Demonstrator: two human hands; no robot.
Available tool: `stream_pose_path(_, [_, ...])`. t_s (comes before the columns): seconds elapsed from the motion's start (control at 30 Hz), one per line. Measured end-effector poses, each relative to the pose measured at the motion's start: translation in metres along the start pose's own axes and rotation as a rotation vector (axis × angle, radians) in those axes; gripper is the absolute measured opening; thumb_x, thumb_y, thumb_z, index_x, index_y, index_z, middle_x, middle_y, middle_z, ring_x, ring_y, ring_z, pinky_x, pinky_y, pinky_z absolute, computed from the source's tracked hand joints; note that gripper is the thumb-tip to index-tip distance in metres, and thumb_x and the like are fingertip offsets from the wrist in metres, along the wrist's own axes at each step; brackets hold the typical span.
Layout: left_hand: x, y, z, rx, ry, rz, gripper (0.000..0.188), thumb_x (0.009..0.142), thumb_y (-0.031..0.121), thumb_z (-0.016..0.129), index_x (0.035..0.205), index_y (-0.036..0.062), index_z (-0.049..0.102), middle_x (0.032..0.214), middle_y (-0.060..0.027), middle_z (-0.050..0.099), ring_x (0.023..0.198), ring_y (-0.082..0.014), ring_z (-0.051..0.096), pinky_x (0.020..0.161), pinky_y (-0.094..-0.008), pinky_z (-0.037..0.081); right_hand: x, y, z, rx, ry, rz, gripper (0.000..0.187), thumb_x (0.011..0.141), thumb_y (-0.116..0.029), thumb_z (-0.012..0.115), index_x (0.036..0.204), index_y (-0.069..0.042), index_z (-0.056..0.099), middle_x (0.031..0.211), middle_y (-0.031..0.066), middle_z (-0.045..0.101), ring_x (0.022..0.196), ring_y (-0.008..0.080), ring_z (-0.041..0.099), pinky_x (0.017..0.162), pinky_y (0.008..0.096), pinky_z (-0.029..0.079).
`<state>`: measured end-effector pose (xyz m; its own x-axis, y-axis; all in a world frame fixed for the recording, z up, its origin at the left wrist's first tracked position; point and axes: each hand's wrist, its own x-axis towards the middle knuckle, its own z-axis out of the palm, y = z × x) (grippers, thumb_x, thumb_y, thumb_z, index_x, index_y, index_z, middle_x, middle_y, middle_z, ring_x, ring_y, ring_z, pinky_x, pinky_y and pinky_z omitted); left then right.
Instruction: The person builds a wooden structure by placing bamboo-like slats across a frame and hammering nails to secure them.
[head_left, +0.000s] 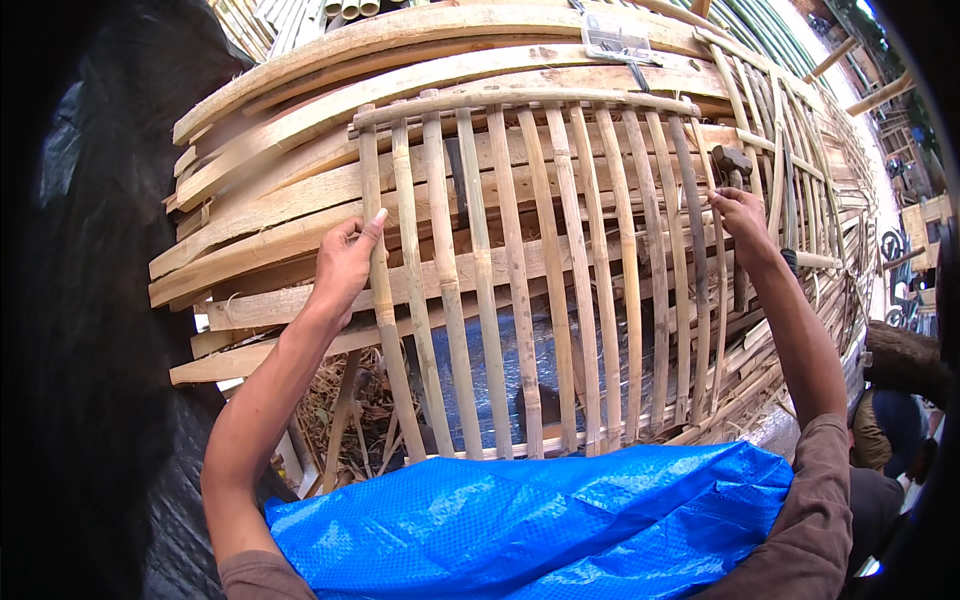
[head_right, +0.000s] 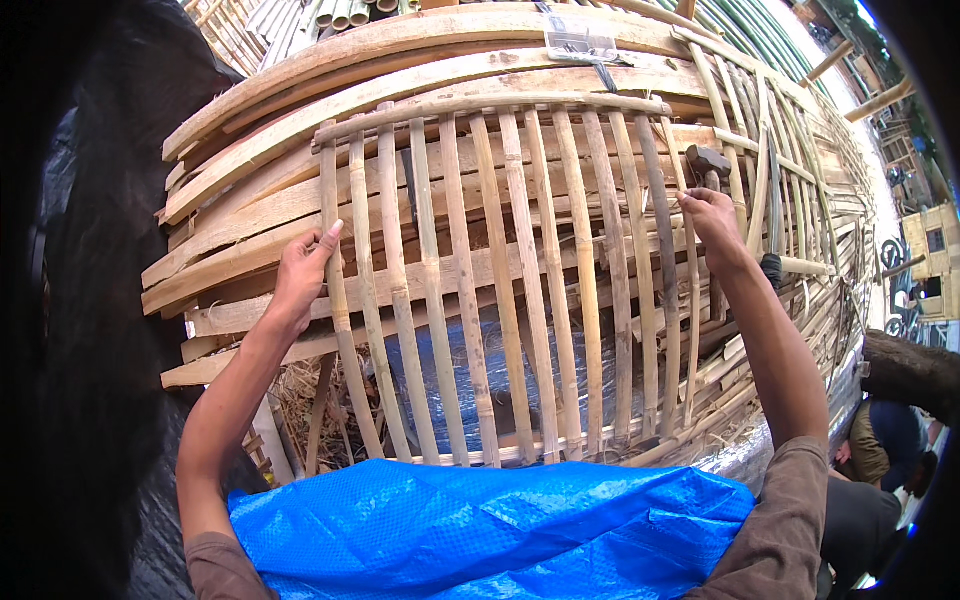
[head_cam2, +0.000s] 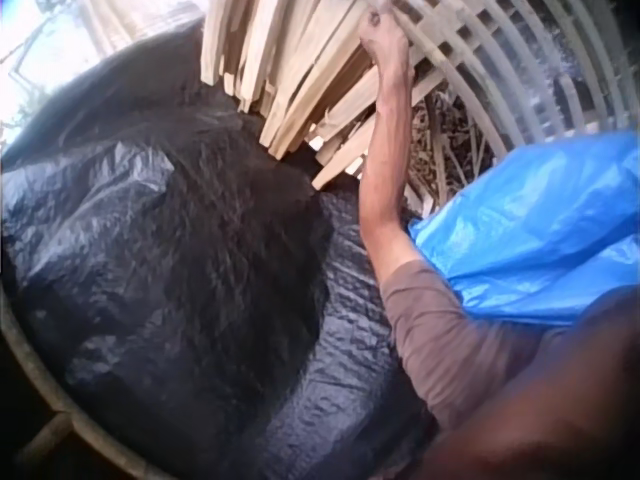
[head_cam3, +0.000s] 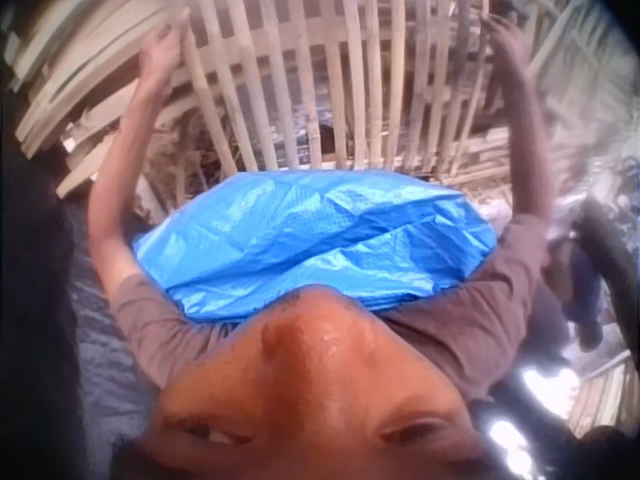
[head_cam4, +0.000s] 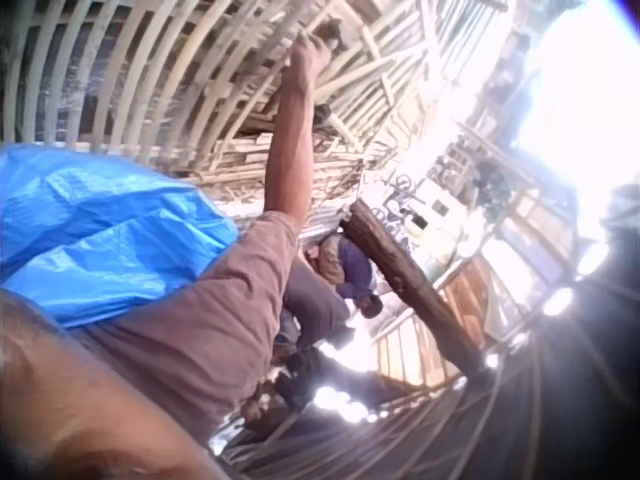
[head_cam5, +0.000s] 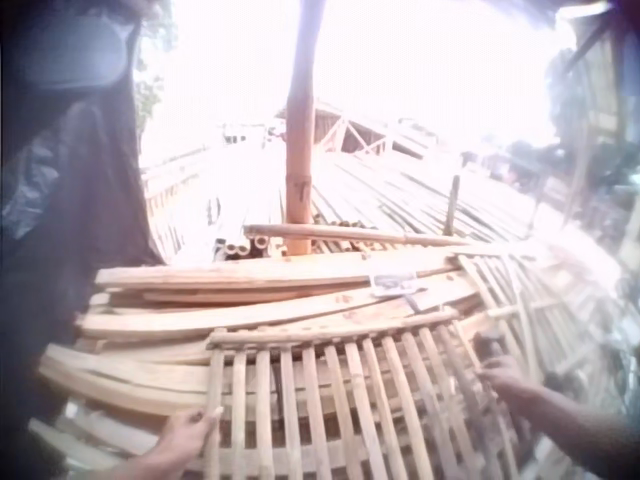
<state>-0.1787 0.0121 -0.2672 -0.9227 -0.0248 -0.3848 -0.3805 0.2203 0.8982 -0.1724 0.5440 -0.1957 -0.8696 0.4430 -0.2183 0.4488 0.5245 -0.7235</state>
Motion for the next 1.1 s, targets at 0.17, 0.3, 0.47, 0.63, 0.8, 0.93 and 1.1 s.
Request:
stream_pose_path(0.17, [0.008, 0.020, -0.004, -0.099, -0.014, -0.049, 0.040, 0.098, 0.046, 0.063, 0.087, 0.0076, 0.060, 0.067, 0.0014, 0.054, 0.057, -0.0065, 0.050, 0.049, -0.0253, 0.041, 0.017, -0.010, -0.004, 0.315, 0.004, -0.083, 0.019, 0.098, -0.021, 0.066, 0.104, -0.003, 0.068, 0.082, -0.0001, 0.064, 0.074, 0.0077, 0.058, 0.069, 0.0213, 0.045])
stream_pose_path(0.3, [0.012, 0.025, -0.014, -0.076, -0.035, 0.036, 0.037, 0.099, 0.045, 0.061, 0.094, 0.0089, 0.060, 0.074, 0.0028, 0.056, 0.058, -0.0076, 0.060, 0.051, -0.0260, 0.056, 0.021, -0.052, 0.000, 0.234, 0.080, -0.214, 0.015, 0.096, -0.016, 0.067, 0.093, -0.001, 0.068, 0.077, 0.0002, 0.062, 0.065, 0.0066, 0.052, 0.061, 0.0221, 0.042])
stream_pose_path(0.47, [-0.010, 0.005, 0.010, -0.040, -0.121, -0.047, 0.045, 0.099, 0.046, 0.061, 0.101, 0.0016, 0.063, 0.087, -0.0060, 0.061, 0.081, -0.0161, 0.065, 0.059, -0.0340, 0.060, 0.027, -0.016, 0.000, 0.178, 0.137, -0.109, 0.017, 0.096, -0.016, 0.067, 0.097, 0.001, 0.070, 0.080, 0.0021, 0.065, 0.069, 0.0082, 0.055, 0.063, 0.0246, 0.044])
stream_pose_path(0.63, [-0.019, -0.017, 0.022, 0.013, -0.152, -0.137, 0.043, 0.099, 0.047, 0.061, 0.094, 0.0038, 0.060, 0.077, -0.0030, 0.059, 0.071, -0.0127, 0.063, 0.057, -0.0320, 0.059, 0.026, 0.021, -0.005, -0.062, 0.127, -0.022, 0.022, 0.095, -0.021, 0.068, 0.101, 0.000, 0.072, 0.084, 0.0046, 0.068, 0.076, 0.0112, 0.059, 0.071, 0.0282, 0.047])
stream_pose_path(0.8, [-0.019, -0.023, 0.023, -0.027, -0.167, -0.141, 0.043, 0.098, 0.047, 0.061, 0.091, 0.0046, 0.057, 0.070, -0.0012, 0.058, 0.065, -0.0110, 0.061, 0.055, -0.0312, 0.057, 0.011, 0.006, 0.001, -0.256, 0.152, -0.069, 0.028, 0.094, -0.026, 0.068, 0.101, 0.001, 0.072, 0.088, 0.0087, 0.071, 0.081, 0.0153, 0.063, 0.076, 0.0318, 0.048])
stream_pose_path(0.93, [-0.019, -0.019, 0.025, 0.080, -0.175, -0.150, 0.044, 0.099, 0.047, 0.061, 0.093, 0.0038, 0.058, 0.073, -0.0035, 0.062, 0.065, -0.0116, 0.062, 0.055, -0.0300, 0.057, 0.010, 0.006, 0.000, -0.401, 0.222, -0.213, 0.029, 0.094, -0.028, 0.068, 0.103, -0.001, 0.072, 0.095, 0.0134, 0.071, 0.086, 0.0191, 0.066, 0.079, 0.0342, 0.050])
stream_pose_path(1.1, [-0.020, -0.018, 0.022, 0.241, -0.162, -0.112, 0.049, 0.099, 0.048, 0.059, 0.105, 0.0000, 0.063, 0.076, -0.0073, 0.065, 0.066, -0.0127, 0.064, 0.058, -0.0292, 0.056, -0.004, -0.013, 0.008, -0.398, 0.235, -0.409, 0.028, 0.095, -0.025, 0.068, 0.105, 0.001, 0.070, 0.101, 0.0143, 0.072, 0.093, 0.0211, 0.068, 0.083, 0.0342, 0.052])
